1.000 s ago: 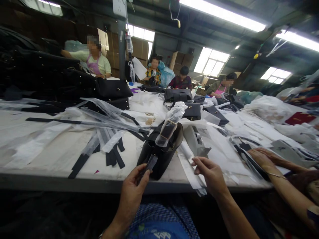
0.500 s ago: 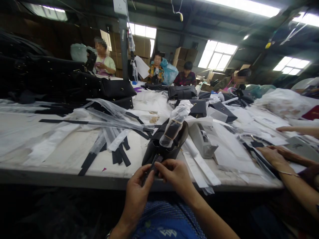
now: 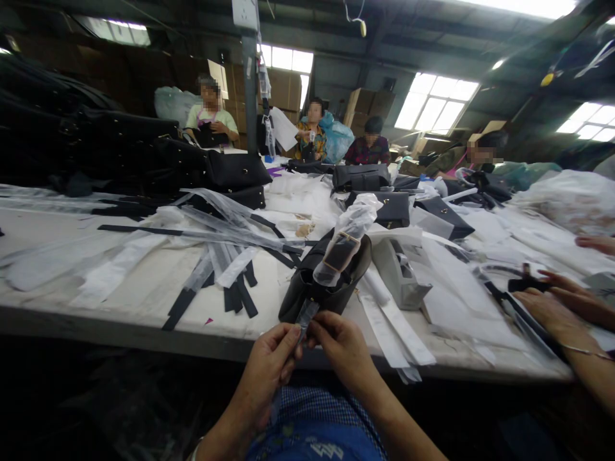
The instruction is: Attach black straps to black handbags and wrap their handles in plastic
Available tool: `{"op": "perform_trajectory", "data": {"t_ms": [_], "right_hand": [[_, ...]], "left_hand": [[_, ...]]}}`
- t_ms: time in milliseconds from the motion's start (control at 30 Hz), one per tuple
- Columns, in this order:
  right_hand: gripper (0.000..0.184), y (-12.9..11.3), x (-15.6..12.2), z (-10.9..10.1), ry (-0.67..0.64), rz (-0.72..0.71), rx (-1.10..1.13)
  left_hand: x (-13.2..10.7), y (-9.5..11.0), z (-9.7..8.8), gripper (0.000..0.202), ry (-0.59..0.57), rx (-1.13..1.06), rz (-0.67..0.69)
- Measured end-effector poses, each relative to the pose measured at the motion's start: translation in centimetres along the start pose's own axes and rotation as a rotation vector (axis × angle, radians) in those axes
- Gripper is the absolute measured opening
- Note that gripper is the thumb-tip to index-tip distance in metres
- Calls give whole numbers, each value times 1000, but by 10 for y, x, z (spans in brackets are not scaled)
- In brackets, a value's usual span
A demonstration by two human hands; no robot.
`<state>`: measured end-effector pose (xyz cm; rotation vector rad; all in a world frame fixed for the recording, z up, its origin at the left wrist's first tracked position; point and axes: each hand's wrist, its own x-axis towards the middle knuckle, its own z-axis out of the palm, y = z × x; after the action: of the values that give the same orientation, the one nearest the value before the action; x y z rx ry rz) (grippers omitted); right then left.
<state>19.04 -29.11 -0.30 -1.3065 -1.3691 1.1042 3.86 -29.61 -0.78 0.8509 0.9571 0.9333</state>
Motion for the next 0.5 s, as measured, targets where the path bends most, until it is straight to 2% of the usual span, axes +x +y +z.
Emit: {"op": "perform_trajectory", "data": {"t_ms": [200, 333, 500], "right_hand": [[17, -2, 1, 13, 121, -1, -37], [18, 3, 2, 16, 150, -30, -67], [16, 4, 6, 16, 151, -4, -48]], "left_hand": [[-1, 2, 2, 41, 12, 36, 6], [-3, 2, 4, 43, 7, 38, 2], [-4, -3, 6, 47, -36, 60, -71]]}}
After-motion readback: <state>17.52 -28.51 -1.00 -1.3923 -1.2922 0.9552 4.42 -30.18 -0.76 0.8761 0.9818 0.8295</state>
